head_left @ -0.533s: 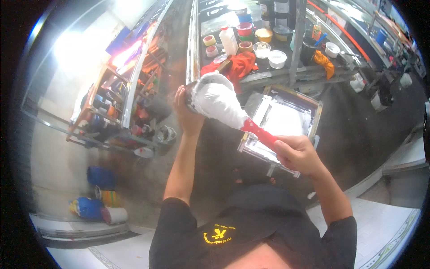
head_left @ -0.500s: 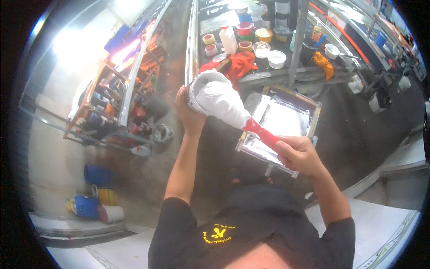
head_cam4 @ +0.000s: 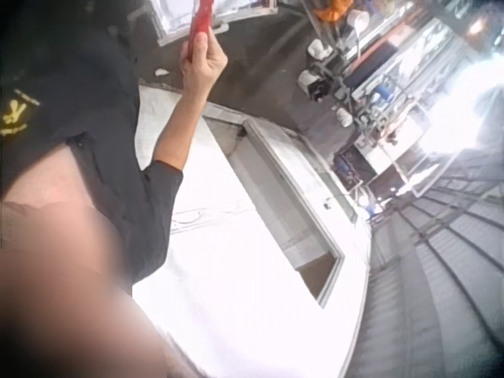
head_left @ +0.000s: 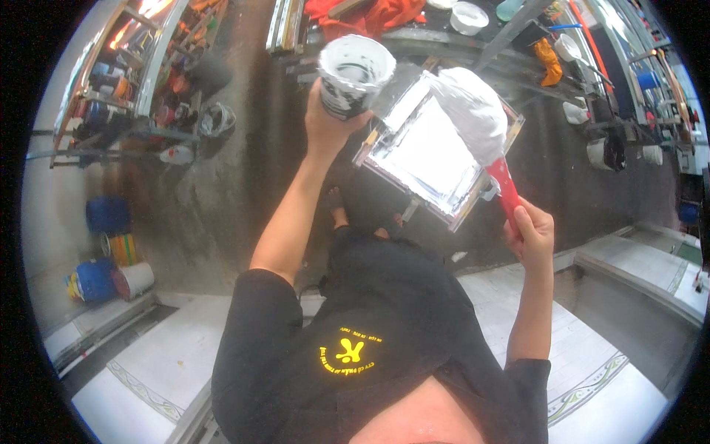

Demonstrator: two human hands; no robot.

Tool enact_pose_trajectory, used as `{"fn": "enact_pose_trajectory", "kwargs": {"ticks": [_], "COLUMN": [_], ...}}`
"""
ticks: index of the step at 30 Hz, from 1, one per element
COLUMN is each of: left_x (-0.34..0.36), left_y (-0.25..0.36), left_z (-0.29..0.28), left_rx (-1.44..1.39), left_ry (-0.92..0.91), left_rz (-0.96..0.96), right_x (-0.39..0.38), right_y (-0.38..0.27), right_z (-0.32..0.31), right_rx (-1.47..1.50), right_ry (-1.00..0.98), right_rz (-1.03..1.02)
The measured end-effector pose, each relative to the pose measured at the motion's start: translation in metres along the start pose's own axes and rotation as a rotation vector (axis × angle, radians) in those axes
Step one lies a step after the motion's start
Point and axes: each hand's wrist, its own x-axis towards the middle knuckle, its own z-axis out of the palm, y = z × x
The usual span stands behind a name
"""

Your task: The person applies white ink to a screen printing frame using a small spatula, then uses a squeegee to pull the ink across the mesh onto a black t-shirt laid on a table. The person repeats the ink application and squeegee strokes multiple times.

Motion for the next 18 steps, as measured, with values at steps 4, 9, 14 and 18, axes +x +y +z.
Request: {"fn": "enact_pose_trajectory", "kwargs": {"ticks": [4,9,14,18], "left_x": [-0.037,-0.107,-0.185,-0.245], "left_y": [-0.060,-0.073,-0.114,-0.157], "left_z": [-0.045,-0.118,-0.159,-0.185], "left_rx": [-0.127,-0.066,-0.125,-0.054], "left_ry": [0.111,0.290,0.523,0.601], "left_rz": [-0.166,-0.314,-0.437,-0.525], "right_x": [0.002,0.009,0.044,0.091], "right_y": [0.049,0.103,0.161,0.186], "right_z": [-0.022,-0.026,0.007,0.046], "right_rx": [-0.193,-0.393,-0.868,-1.382], "right_ry": [0.093,0.039,-0.007,-0.167], "right_rz": [0.045,0.083,-0.125,-0.505]}}
